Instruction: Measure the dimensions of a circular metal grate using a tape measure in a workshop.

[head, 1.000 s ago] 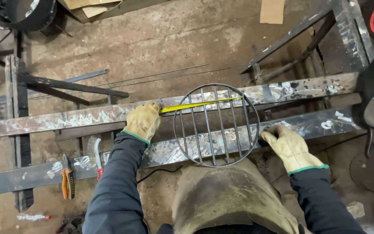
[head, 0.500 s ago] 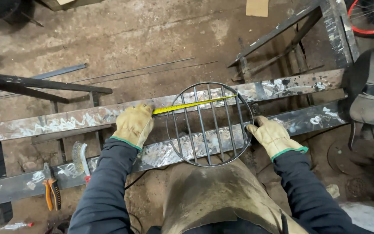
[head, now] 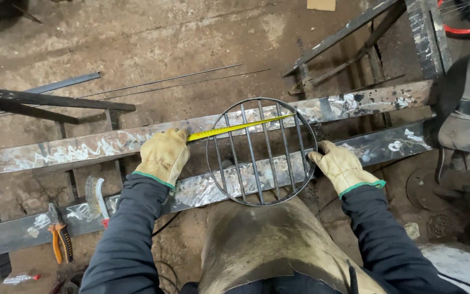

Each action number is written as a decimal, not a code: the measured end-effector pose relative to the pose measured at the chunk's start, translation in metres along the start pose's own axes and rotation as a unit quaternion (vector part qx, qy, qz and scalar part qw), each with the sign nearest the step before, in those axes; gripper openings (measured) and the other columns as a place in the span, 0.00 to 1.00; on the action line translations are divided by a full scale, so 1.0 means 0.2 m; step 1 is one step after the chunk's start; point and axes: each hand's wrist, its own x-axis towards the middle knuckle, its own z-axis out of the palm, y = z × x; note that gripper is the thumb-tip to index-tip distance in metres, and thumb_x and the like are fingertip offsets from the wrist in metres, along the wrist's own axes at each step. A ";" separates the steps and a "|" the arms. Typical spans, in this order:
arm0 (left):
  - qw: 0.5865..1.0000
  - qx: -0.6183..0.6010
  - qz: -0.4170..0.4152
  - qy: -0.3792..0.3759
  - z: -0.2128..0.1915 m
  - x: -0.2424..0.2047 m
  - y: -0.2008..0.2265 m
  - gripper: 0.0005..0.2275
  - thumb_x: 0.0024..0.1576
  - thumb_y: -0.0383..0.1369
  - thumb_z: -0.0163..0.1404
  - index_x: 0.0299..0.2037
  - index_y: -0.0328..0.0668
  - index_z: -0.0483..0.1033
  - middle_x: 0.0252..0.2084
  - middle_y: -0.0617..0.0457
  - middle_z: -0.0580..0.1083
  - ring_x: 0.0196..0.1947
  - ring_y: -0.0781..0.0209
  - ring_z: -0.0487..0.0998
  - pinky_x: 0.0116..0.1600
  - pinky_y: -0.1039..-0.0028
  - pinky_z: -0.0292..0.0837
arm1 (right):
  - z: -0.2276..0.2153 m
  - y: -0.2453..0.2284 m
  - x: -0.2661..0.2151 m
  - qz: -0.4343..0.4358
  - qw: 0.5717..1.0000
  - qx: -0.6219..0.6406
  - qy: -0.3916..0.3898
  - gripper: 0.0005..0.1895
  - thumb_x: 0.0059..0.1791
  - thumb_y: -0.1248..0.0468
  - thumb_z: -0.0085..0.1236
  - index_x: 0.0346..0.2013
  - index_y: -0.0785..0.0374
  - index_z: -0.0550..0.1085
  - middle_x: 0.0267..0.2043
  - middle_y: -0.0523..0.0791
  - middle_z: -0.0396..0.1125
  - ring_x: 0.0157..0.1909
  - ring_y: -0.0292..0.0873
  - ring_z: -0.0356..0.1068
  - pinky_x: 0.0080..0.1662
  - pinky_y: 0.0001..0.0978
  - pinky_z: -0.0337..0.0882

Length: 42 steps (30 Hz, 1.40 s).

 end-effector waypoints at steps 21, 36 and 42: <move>1.000 0.011 0.007 0.003 0.02 0.01 -0.02 0.14 0.59 0.31 0.41 0.51 0.50 0.78 0.47 0.43 0.78 0.49 0.38 0.79 0.51 0.51 0.75 | 0.00 0.01 0.03 0.019 0.999 -0.007 -0.028 0.32 0.50 0.41 0.53 0.62 0.57 0.71 0.49 0.59 0.74 0.55 0.62 0.72 0.56 0.48 0.70; 1.000 0.005 0.014 0.012 0.02 0.03 -0.01 0.13 0.57 0.30 0.43 0.47 0.47 0.79 0.45 0.41 0.79 0.48 0.36 0.80 0.51 0.49 0.75 | 0.02 0.03 0.04 0.008 1.000 0.020 -0.015 0.29 0.48 0.42 0.54 0.57 0.54 0.74 0.51 0.57 0.73 0.56 0.61 0.71 0.56 0.49 0.69; 0.999 0.013 0.027 0.038 0.06 0.01 -0.04 0.12 0.57 0.31 0.44 0.45 0.45 0.80 0.46 0.40 0.78 0.47 0.36 0.79 0.50 0.50 0.75 | 0.07 0.08 0.09 0.007 1.000 0.024 0.004 0.28 0.48 0.41 0.54 0.56 0.53 0.76 0.50 0.55 0.74 0.55 0.59 0.72 0.55 0.48 0.70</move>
